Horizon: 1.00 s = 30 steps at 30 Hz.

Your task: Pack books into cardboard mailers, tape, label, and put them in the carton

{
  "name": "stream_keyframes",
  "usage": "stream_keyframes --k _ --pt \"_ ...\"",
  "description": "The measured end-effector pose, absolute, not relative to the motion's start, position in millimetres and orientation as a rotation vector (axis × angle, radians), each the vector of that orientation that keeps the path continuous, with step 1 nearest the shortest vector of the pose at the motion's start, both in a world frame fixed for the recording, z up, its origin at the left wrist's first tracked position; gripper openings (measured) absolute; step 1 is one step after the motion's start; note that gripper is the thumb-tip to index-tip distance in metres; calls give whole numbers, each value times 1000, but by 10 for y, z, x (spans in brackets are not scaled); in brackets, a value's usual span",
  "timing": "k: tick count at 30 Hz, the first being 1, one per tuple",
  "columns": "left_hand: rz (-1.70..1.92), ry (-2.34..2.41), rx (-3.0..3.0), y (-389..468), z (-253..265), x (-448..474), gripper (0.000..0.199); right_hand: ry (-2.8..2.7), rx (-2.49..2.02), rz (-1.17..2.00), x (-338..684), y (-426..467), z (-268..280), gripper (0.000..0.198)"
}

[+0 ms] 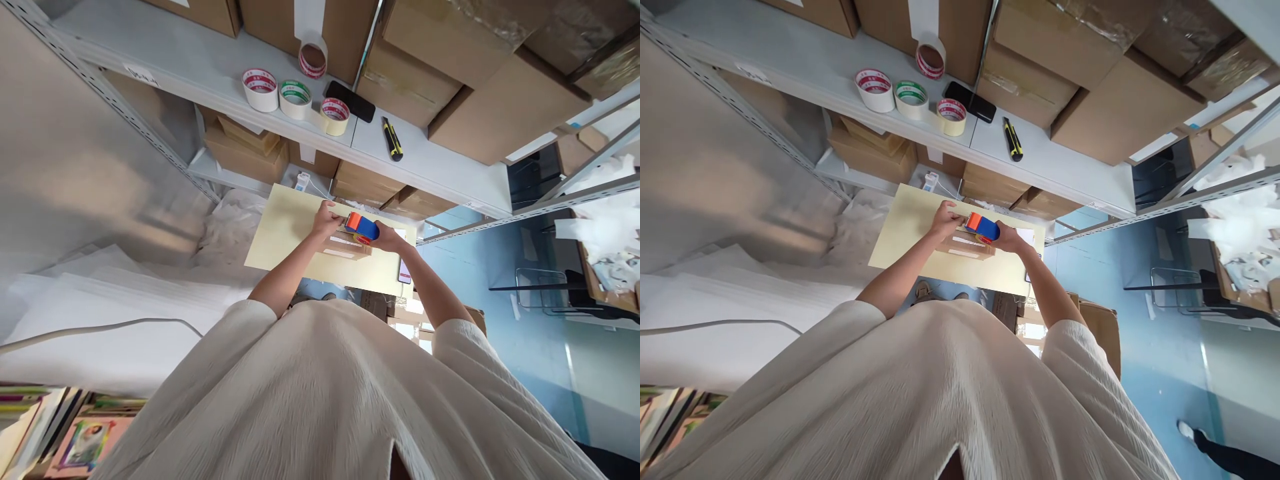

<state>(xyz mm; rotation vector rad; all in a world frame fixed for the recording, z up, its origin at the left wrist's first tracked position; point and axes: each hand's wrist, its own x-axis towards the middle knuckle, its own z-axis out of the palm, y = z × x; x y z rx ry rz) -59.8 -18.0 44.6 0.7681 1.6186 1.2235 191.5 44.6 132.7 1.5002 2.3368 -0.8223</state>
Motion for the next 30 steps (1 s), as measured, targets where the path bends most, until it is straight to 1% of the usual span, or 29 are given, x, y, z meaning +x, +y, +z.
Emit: stream_keyframes --k 2,4,10,16,23,30 --pt "1218 1614 694 -223 436 -765 63 2341 1440 -736 1847 479 1394 55" --pt "1245 1634 644 -287 416 -969 61 2328 1409 -662 1807 508 1445 54" --pt "1270 1654 458 -530 231 -1420 53 2332 1314 -565 1708 536 1446 54" --pt "1324 1615 417 -634 41 -1475 55 2343 1225 -447 1504 532 1423 45" --pt "1323 1584 360 -750 -224 -1505 63 2289 1193 -360 1312 503 1495 47" --pt "1311 1608 278 -694 -504 -1357 53 2244 1193 -317 1216 459 1562 44"
